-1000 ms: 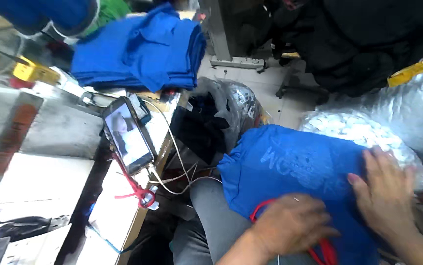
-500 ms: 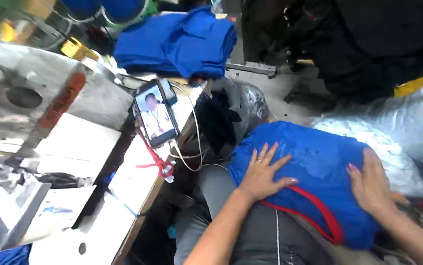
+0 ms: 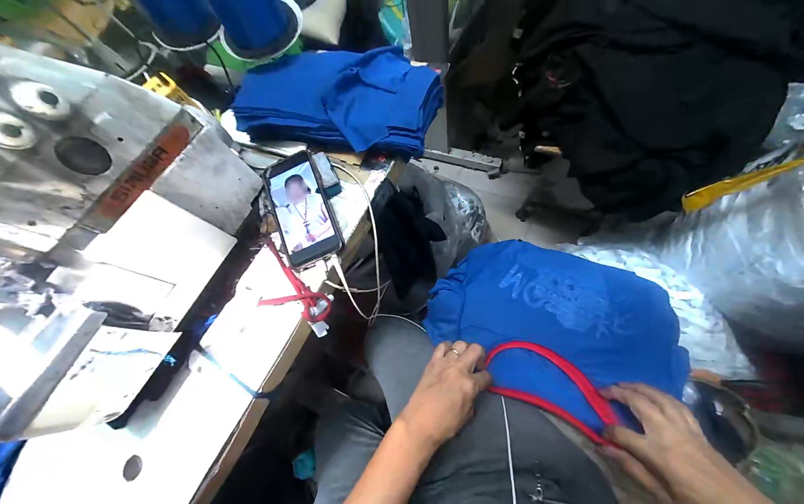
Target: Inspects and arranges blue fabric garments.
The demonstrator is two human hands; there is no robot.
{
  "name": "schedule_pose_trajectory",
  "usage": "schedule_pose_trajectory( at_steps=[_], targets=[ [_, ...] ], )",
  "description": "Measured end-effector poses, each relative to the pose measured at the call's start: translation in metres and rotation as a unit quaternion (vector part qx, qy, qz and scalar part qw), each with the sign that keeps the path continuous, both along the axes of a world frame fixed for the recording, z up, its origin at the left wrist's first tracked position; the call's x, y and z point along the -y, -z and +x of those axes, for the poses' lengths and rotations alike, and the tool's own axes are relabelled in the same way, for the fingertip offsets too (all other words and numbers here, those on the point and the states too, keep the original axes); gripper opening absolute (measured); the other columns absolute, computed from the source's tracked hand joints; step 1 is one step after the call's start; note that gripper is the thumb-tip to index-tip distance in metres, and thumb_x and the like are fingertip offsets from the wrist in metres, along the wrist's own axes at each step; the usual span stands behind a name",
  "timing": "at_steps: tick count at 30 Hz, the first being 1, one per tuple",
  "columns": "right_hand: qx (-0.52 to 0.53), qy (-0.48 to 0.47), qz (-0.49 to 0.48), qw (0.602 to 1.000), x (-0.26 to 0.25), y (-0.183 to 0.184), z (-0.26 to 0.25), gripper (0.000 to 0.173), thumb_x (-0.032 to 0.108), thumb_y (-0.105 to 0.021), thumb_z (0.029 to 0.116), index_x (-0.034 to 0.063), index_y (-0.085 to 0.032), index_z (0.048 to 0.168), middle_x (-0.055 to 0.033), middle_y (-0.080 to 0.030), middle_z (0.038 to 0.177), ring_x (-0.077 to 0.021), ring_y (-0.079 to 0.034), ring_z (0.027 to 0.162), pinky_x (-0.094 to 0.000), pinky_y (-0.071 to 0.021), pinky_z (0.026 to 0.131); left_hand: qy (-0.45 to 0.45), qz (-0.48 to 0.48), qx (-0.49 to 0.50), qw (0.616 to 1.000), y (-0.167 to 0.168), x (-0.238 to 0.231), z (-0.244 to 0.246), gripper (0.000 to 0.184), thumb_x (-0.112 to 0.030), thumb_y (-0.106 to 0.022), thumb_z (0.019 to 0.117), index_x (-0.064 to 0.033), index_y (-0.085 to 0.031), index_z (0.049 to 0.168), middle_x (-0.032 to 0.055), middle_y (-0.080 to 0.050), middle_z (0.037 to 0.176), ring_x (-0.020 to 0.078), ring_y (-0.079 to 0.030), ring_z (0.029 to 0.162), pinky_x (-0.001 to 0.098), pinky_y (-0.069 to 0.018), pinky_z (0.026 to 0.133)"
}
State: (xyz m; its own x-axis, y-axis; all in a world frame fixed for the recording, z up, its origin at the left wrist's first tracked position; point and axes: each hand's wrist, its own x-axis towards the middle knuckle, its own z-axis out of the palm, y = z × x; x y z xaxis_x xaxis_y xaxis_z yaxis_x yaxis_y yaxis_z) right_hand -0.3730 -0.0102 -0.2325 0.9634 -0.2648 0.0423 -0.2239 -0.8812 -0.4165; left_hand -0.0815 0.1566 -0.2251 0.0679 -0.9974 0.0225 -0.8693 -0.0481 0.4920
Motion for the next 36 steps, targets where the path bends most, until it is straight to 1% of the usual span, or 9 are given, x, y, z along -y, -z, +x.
schedule_pose_trajectory(
  at_steps=[4,8,14,18,22,25,29,33,36],
  targets=[
    [-0.079,-0.030,0.092,0.992,-0.007,-0.021,0.000,0.025,0.032,-0.068,0.0952,0.0084,-0.077,0.094,-0.0242,-0.064,0.126,-0.0503,-0.057,0.121,-0.0691,-0.0457,0.096,0.009,-0.025,0.009,1.000,-0.009,-0.021,-0.004,0.020,-0.006,-0.059,0.0966,-0.0109,-0.078,0.092,0.0101,-0.069,0.102,0.0284,-0.066,0.104,0.0465,-0.0529,0.095],
    [0.034,0.035,0.060,0.997,0.008,-0.004,0.041,0.049,0.055,-0.045,0.1037,0.0179,-0.072,0.122,-0.0161,-0.067,0.124,-0.0364,-0.064,0.114,-0.0583,-0.0524,0.092,-0.014,-0.044,0.022,0.999,-0.004,-0.024,-0.017,0.018,-0.004,-0.060,0.0953,-0.0082,-0.077,0.091,0.0149,-0.070,0.111,0.0316,-0.067,0.111,0.0446,-0.0560,0.096],
    [0.056,-0.067,0.026,0.996,0.000,0.029,0.114,0.055,0.047,-0.031,0.1102,0.0156,-0.060,0.144,-0.0029,-0.055,0.152,-0.0234,-0.046,0.145,-0.0578,-0.0329,0.119,-0.009,-0.093,0.054,0.994,-0.001,-0.026,-0.019,0.019,0.003,-0.057,0.0940,-0.0026,-0.075,0.092,0.0135,-0.075,0.111,0.0293,-0.072,0.110,0.0434,-0.0567,0.098],
    [0.081,0.077,0.062,0.992,0.023,0.019,0.091,0.047,0.036,-0.040,0.1085,0.0064,-0.069,0.130,-0.0109,-0.067,0.134,-0.0293,-0.061,0.128,-0.0553,-0.0451,0.110,-0.042,-0.088,0.045,0.994,-0.005,-0.032,-0.009,0.020,0.002,-0.058,0.0935,-0.0041,-0.077,0.096,0.0124,-0.075,0.111,0.0276,-0.072,0.109,0.0413,-0.0577,0.097],
    [0.073,0.210,0.036,0.974,0.037,0.004,0.044,0.038,0.038,-0.053,0.0997,0.0047,-0.072,0.095,-0.0082,-0.068,0.084,-0.0223,-0.067,0.073,-0.0442,-0.0561,0.064,-0.015,-0.077,0.028,0.997,0.000,-0.026,-0.012,0.018,-0.002,-0.057,0.0956,-0.0043,-0.075,0.096,0.0144,-0.073,0.114,0.0285,-0.070,0.112,0.0410,-0.0568,0.098],
    [0.003,0.239,0.069,0.969,0.026,0.010,0.024,0.045,0.049,-0.057,0.0954,0.0069,-0.069,0.086,-0.0030,-0.061,0.067,-0.0184,-0.061,0.057,-0.0421,-0.0529,0.052,-0.009,-0.052,0.042,0.998,0.001,-0.025,-0.003,0.017,-0.010,-0.058,0.0951,-0.0067,-0.074,0.094,0.0103,-0.074,0.113,0.0259,-0.070,0.112,0.0412,-0.0560,0.098],
    [0.084,0.290,0.043,0.952,0.024,0.019,0.029,0.038,0.039,-0.055,0.0992,0.0054,-0.071,0.095,-0.0067,-0.067,0.085,-0.0166,-0.064,0.071,-0.0352,-0.0556,0.063,-0.025,-0.043,0.044,0.998,0.000,-0.026,0.006,0.028,-0.034,-0.058,0.0996,-0.0131,-0.077,0.099,0.0094,-0.072,0.118,0.0269,-0.067,0.117,0.0447,-0.0540,0.100],
    [0.096,0.386,0.023,0.917,0.048,0.018,0.026,0.044,0.032,-0.056,0.1003,-0.0079,-0.063,0.119,-0.0311,-0.060,0.120,-0.0483,-0.058,0.112,-0.0614,-0.0479,0.095,-0.020,-0.103,0.014,0.994,-0.019,-0.001,-0.019,0.033,-0.042,-0.061,0.0995,-0.0132,-0.076,0.104,0.0111,-0.072,0.115,0.0270,-0.067,0.112,0.0437,-0.0546,0.097],
    [0.032,0.489,0.085,0.868,0.072,0.030,0.025,0.057,0.039,-0.062,0.1004,-0.0111,-0.053,0.126,-0.0357,-0.058,0.119,-0.0548,-0.056,0.112,-0.0702,-0.0431,0.095,0.016,-0.013,-0.063,0.998,-0.022,0.035,-0.058,0.043,-0.047,-0.063,0.0972,-0.0072,-0.075,0.086,0.0101,-0.073,0.088,0.0258,-0.072,0.089,0.0438,-0.0599,0.081]
  ],
)
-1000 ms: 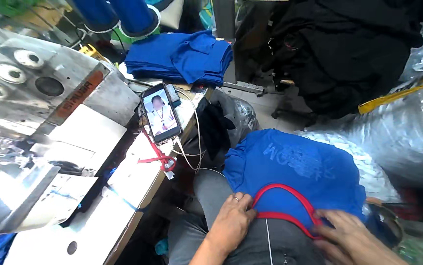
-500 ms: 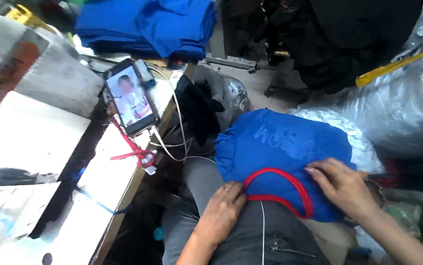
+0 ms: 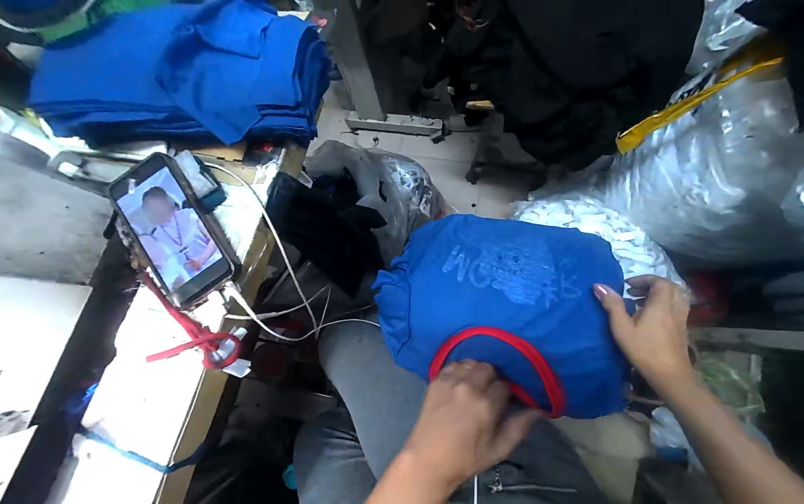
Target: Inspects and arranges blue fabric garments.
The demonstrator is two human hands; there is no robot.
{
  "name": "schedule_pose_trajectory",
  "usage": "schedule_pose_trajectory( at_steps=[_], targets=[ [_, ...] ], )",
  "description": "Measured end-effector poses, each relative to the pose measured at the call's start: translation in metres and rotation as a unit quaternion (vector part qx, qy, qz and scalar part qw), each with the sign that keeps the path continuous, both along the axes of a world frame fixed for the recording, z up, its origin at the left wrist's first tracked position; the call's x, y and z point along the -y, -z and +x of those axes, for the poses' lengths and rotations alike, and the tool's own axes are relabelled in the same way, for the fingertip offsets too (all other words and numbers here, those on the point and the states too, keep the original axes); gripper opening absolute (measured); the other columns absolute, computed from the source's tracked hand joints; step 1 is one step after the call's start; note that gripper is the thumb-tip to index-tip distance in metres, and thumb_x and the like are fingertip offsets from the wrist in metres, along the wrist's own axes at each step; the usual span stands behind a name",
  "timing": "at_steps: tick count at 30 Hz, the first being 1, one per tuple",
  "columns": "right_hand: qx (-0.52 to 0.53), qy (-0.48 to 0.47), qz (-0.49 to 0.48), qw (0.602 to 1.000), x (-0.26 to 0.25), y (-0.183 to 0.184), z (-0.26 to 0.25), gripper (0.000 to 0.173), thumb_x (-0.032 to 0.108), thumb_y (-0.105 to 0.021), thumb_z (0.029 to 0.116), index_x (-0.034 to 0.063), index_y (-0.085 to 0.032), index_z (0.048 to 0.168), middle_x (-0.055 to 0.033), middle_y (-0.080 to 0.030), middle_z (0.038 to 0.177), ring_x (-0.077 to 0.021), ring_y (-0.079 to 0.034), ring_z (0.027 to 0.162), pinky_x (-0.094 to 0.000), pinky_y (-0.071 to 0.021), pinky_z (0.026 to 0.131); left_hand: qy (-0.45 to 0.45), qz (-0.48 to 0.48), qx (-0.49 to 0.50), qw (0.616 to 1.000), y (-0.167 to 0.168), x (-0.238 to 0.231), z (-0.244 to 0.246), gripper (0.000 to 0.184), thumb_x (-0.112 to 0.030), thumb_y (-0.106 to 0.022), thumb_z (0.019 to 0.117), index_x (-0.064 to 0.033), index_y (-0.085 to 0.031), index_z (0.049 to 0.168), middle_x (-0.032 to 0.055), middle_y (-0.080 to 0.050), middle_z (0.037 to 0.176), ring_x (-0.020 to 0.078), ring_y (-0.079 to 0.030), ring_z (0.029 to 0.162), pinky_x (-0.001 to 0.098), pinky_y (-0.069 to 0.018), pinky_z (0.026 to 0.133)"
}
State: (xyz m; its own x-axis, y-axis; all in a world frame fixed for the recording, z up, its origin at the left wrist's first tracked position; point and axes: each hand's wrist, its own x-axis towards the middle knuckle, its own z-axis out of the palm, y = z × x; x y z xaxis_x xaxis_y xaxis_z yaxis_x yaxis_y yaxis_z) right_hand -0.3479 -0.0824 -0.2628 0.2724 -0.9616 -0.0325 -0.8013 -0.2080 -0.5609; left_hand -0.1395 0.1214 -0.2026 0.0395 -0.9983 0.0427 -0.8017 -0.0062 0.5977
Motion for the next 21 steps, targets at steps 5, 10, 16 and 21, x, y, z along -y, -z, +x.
schedule_pose_trajectory(
  at_steps=[5,10,16,21],
  targets=[
    [-0.002,0.015,0.087,0.996,0.018,0.003,0.016,0.044,0.031,-0.058,0.1055,-0.0114,-0.053,0.117,-0.0321,-0.061,0.095,-0.0498,-0.063,0.088,-0.0671,-0.0482,0.078,0.122,0.377,-0.109,0.911,0.009,0.058,-0.037,0.052,-0.047,-0.059,0.1008,0.0033,-0.071,0.103,0.0233,-0.070,0.111,0.0388,-0.066,0.111,0.0595,-0.0496,0.094],
    [-0.040,-0.063,0.006,0.997,0.027,0.010,0.014,0.033,0.021,-0.049,0.1086,-0.0118,-0.052,0.110,-0.0318,-0.062,0.088,-0.0520,-0.065,0.081,-0.0666,-0.0507,0.069,0.153,0.282,-0.192,0.927,0.019,0.044,-0.042,0.028,-0.025,-0.065,0.0983,-0.0001,-0.078,0.095,0.0218,-0.068,0.118,0.0357,-0.059,0.121,0.0501,-0.0425,0.109],
    [-0.042,-0.049,-0.012,0.998,0.025,0.026,0.022,0.035,0.021,-0.045,0.1096,-0.0135,-0.051,0.111,-0.0347,-0.061,0.094,-0.0544,-0.065,0.083,-0.0671,-0.0509,0.070,0.222,0.332,-0.150,0.904,0.010,0.040,-0.046,0.034,-0.029,-0.059,0.1020,-0.0004,-0.074,0.113,0.0202,-0.064,0.131,0.0375,-0.054,0.130,0.0545,-0.0376,0.112],
    [-0.058,-0.109,-0.061,0.990,0.022,0.014,0.012,0.046,0.028,-0.044,0.1074,-0.0148,-0.056,0.120,-0.0396,-0.056,0.119,-0.0607,-0.055,0.113,-0.0737,-0.0426,0.094,0.243,0.357,-0.140,0.891,-0.001,0.033,-0.053,0.044,-0.029,-0.057,0.1035,0.0003,-0.061,0.136,0.0220,-0.058,0.141,0.0400,-0.050,0.137,0.0567,-0.0319,0.117]
  ],
)
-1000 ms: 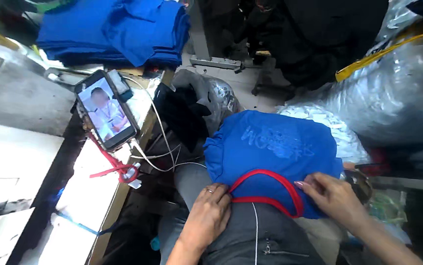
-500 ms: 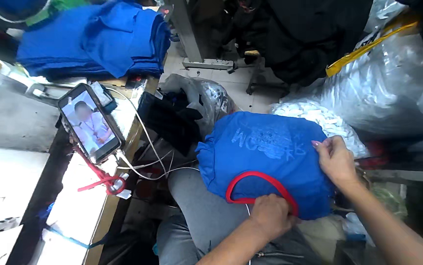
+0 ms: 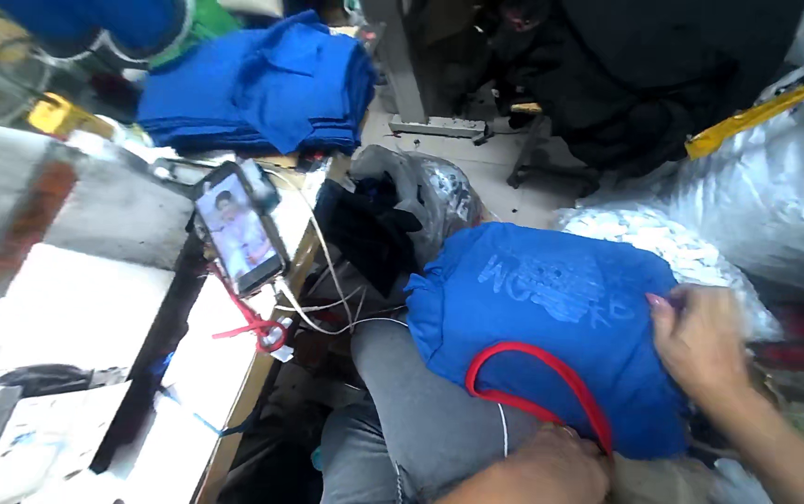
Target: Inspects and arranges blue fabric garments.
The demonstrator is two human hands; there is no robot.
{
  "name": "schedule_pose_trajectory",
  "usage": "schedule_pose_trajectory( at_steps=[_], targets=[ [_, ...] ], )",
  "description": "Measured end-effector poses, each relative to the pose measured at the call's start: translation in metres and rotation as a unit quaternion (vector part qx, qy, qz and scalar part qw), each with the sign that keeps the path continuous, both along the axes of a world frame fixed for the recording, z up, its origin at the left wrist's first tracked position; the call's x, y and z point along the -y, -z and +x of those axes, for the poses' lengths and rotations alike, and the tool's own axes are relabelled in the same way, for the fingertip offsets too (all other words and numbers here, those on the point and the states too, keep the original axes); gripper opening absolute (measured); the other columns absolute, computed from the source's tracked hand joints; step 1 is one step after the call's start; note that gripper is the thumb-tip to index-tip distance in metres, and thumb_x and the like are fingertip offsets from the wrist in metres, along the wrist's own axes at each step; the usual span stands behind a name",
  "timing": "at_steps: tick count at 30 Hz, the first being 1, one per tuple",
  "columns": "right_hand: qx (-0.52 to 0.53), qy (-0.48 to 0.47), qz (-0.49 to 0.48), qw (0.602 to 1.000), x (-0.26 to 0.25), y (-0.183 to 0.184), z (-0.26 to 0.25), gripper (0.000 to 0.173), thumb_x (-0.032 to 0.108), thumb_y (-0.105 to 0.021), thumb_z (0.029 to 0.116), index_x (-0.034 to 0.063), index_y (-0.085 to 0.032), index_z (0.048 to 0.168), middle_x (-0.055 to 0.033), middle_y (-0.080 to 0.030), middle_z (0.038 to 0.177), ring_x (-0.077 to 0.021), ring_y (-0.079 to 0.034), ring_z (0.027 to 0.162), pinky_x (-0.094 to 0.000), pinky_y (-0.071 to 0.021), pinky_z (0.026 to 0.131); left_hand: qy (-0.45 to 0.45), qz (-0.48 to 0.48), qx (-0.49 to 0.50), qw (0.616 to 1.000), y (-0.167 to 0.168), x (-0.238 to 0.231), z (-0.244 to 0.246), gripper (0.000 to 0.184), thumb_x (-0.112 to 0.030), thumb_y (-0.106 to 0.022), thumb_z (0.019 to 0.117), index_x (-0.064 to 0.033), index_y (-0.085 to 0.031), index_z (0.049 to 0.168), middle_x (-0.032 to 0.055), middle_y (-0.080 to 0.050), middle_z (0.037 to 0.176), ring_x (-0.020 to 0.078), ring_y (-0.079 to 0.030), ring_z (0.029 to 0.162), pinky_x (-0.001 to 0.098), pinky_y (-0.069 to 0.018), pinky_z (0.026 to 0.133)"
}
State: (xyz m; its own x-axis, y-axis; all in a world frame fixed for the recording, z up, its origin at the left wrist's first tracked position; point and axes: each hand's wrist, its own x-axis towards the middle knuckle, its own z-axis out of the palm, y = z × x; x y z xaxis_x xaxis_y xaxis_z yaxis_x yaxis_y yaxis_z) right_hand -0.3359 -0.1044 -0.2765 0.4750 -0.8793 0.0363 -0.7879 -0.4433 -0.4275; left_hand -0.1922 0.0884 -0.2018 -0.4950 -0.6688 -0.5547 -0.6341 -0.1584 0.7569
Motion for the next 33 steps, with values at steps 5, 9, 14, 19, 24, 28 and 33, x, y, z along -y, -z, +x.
schedule_pose_trajectory(
  at_steps=[5,9,14,19,24,28,33],
  targets=[
    [0.138,-0.214,-0.114,0.960,-0.037,-0.013,0.024,0.040,0.029,-0.051,0.1040,-0.0048,-0.070,0.113,-0.0292,-0.067,0.111,-0.0489,-0.064,0.107,-0.0619,-0.0509,0.093,0.008,0.007,0.008,1.000,-0.007,-0.001,-0.003,0.044,-0.028,-0.051,0.1072,0.0029,-0.058,0.138,0.0238,-0.055,0.145,0.0398,-0.048,0.139,0.0551,-0.0330,0.117],
    [0.185,-0.302,-0.080,0.932,-0.047,-0.007,0.056,0.033,0.028,-0.053,0.1038,0.0048,-0.075,0.106,-0.0166,-0.070,0.106,-0.0352,-0.067,0.104,-0.0521,-0.0540,0.091,-0.189,-0.203,0.114,0.954,-0.013,-0.017,0.016,0.024,-0.019,-0.061,0.1009,-0.0020,-0.077,0.098,0.0170,-0.074,0.104,0.0346,-0.071,0.103,0.0525,-0.0565,0.089],
    [0.138,-0.301,-0.078,0.940,-0.029,-0.011,0.072,0.043,0.031,-0.044,0.1062,0.0024,-0.073,0.119,-0.0205,-0.068,0.122,-0.0406,-0.063,0.119,-0.0602,-0.0476,0.099,-0.223,-0.241,0.276,0.903,0.002,-0.044,0.081,0.030,0.000,-0.059,0.0944,-0.0164,-0.079,0.111,0.0207,-0.069,0.116,0.0380,-0.066,0.111,0.0526,-0.0542,0.089],
    [0.031,-0.229,-0.064,0.971,0.003,-0.003,0.090,0.058,0.045,-0.034,0.1076,0.0076,-0.060,0.143,-0.0253,-0.052,0.149,-0.0498,-0.042,0.142,-0.0696,-0.0293,0.115,-0.185,-0.315,0.290,0.885,0.010,-0.050,0.092,0.014,-0.007,-0.066,0.0929,-0.0120,-0.079,0.096,0.0155,-0.070,0.107,0.0321,-0.069,0.102,0.0472,-0.0571,0.083],
    [-0.025,-0.184,-0.051,0.981,0.011,0.013,0.097,0.067,0.053,-0.031,0.1065,0.0053,-0.054,0.147,-0.0271,-0.050,0.150,-0.0483,-0.042,0.143,-0.0726,-0.0265,0.114,-0.208,-0.357,0.308,0.857,0.020,-0.067,0.106,0.007,-0.020,-0.070,0.0918,-0.0156,-0.076,0.092,0.0131,-0.069,0.099,0.0305,-0.069,0.094,0.0446,-0.0583,0.074],
    [0.014,-0.206,-0.068,0.976,-0.020,-0.005,0.120,0.070,0.056,-0.030,0.1054,0.0060,-0.052,0.150,-0.0242,-0.044,0.156,-0.0451,-0.036,0.148,-0.0713,-0.0232,0.116,-0.212,-0.396,0.269,0.852,0.018,-0.068,0.092,0.012,-0.003,-0.064,0.0907,-0.0093,-0.074,0.089,0.0131,-0.073,0.105,0.0288,-0.071,0.101,0.0417,-0.0600,0.084],
    [-0.004,-0.226,-0.096,0.969,-0.030,0.042,0.124,0.072,0.057,-0.024,0.1066,0.0084,-0.040,0.158,-0.0210,-0.037,0.162,-0.0400,-0.031,0.152,-0.0664,-0.0201,0.121,-0.167,-0.429,0.293,0.838,0.000,-0.087,0.076,0.017,0.002,-0.059,0.0887,-0.0063,-0.072,0.082,0.0075,-0.073,0.091,0.0222,-0.072,0.091,0.0353,-0.0593,0.083]
  ],
)
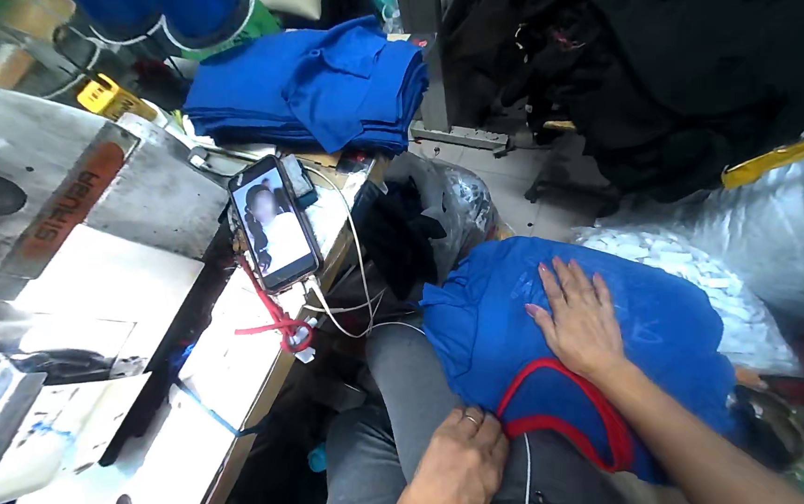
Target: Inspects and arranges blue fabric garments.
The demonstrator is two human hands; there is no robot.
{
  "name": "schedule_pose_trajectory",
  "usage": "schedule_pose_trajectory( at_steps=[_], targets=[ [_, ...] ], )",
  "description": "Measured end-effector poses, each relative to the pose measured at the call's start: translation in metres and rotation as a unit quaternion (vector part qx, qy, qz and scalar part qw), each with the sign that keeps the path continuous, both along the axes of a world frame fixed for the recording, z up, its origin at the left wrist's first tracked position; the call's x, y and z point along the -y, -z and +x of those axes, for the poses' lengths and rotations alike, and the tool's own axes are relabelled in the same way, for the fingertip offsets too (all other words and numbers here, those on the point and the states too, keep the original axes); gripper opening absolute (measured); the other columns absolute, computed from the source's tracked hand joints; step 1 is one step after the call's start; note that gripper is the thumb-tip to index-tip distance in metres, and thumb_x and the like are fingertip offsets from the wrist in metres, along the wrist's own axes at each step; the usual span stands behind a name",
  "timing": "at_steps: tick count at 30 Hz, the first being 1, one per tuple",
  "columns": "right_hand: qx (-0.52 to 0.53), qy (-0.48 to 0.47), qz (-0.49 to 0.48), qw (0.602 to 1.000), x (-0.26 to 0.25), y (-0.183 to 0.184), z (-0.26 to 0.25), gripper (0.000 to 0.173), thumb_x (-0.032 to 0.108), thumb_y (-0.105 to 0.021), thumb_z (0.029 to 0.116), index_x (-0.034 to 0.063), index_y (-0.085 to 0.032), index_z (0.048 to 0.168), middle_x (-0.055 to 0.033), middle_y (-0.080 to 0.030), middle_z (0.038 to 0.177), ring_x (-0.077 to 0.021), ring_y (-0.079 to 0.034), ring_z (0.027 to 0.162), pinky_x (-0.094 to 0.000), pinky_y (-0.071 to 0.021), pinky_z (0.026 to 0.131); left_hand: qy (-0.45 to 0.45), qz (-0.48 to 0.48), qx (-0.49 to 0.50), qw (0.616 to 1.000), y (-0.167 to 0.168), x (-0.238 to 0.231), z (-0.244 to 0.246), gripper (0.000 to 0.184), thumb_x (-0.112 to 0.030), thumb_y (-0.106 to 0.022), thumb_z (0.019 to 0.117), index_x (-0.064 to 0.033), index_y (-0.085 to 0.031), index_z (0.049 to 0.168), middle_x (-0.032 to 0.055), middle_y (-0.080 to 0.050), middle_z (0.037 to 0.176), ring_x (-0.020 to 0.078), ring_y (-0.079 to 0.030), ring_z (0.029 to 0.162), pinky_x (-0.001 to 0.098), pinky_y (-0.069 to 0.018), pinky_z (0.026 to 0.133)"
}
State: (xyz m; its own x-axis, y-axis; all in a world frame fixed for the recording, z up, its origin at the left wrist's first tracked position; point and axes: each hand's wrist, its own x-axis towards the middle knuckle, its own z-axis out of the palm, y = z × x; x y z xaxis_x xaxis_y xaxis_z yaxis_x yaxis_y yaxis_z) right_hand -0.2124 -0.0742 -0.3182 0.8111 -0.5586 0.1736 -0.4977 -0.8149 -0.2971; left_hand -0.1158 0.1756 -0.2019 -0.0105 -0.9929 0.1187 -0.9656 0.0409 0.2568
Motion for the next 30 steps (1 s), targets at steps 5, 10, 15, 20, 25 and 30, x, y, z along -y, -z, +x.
schedule_pose_trajectory(
  at_steps=[5,10,15,20,25,30],
  targets=[
    [-0.005,-0.004,-0.005,1.000,0.001,-0.001,-0.002,0.073,0.057,-0.022,0.1070,0.0074,-0.039,0.158,-0.0214,-0.037,0.162,-0.0401,-0.031,0.152,-0.0664,-0.0201,0.120,-0.025,-0.009,-0.015,1.000,0.003,0.001,-0.014,0.016,0.001,-0.061,0.0875,-0.0081,-0.072,0.081,0.0096,-0.071,0.095,0.0249,-0.071,0.095,0.0376,-0.0583,0.085],
    [0.004,-0.014,0.041,0.999,0.003,-0.010,-0.003,0.070,0.053,-0.026,0.1079,0.0055,-0.039,0.158,-0.0236,-0.036,0.162,-0.0426,-0.031,0.152,-0.0682,-0.0187,0.120,-0.033,0.044,-0.091,0.994,0.005,0.000,-0.004,0.013,-0.009,-0.064,0.0950,-0.0086,-0.075,0.101,0.0122,-0.074,0.112,0.0275,-0.071,0.110,0.0433,-0.0576,0.095],
    [0.127,-0.069,0.161,0.976,-0.013,-0.067,-0.047,0.044,0.037,-0.045,0.1056,0.0056,-0.072,0.121,-0.0189,-0.061,0.131,-0.0338,-0.055,0.127,-0.0510,-0.0459,0.107,-0.117,0.035,-0.226,0.966,0.002,0.004,0.030,0.029,-0.025,-0.053,0.1060,-0.0090,-0.070,0.122,0.0050,-0.074,0.113,0.0201,-0.071,0.109,0.0424,-0.0565,0.097],
    [-0.087,-0.208,0.185,0.956,-0.050,-0.089,-0.128,0.033,0.042,-0.057,0.0984,0.0160,-0.077,0.102,-0.0080,-0.068,0.076,-0.0286,-0.070,0.069,-0.0506,-0.0580,0.060,-0.062,0.082,-0.193,0.976,0.024,-0.004,0.033,0.033,-0.040,-0.059,0.1017,-0.0180,-0.076,0.119,0.0062,-0.071,0.119,0.0232,-0.066,0.116,0.0435,-0.0538,0.099],
    [-0.154,-0.175,0.127,0.964,-0.082,-0.093,-0.149,0.011,0.016,-0.071,0.0868,0.0075,-0.073,0.093,-0.0160,-0.069,0.076,-0.0394,-0.072,0.072,-0.0556,-0.0585,0.060,-0.036,0.062,-0.163,0.984,0.020,0.001,0.038,0.019,-0.013,-0.060,0.0972,-0.0116,-0.078,0.090,0.0038,-0.074,0.097,0.0214,-0.070,0.100,0.0399,-0.0553,0.093],
    [-0.140,-0.098,0.296,0.940,-0.057,-0.116,-0.147,0.033,0.028,-0.062,0.1004,0.0064,-0.068,0.125,-0.0172,-0.073,0.092,-0.0388,-0.072,0.078,-0.0626,-0.0582,0.067,-0.037,0.084,-0.204,0.975,0.005,0.004,0.053,0.027,-0.026,-0.055,0.1039,-0.0104,-0.076,0.096,0.0046,-0.074,0.102,0.0211,-0.069,0.104,0.0422,-0.0543,0.094]
  ],
)
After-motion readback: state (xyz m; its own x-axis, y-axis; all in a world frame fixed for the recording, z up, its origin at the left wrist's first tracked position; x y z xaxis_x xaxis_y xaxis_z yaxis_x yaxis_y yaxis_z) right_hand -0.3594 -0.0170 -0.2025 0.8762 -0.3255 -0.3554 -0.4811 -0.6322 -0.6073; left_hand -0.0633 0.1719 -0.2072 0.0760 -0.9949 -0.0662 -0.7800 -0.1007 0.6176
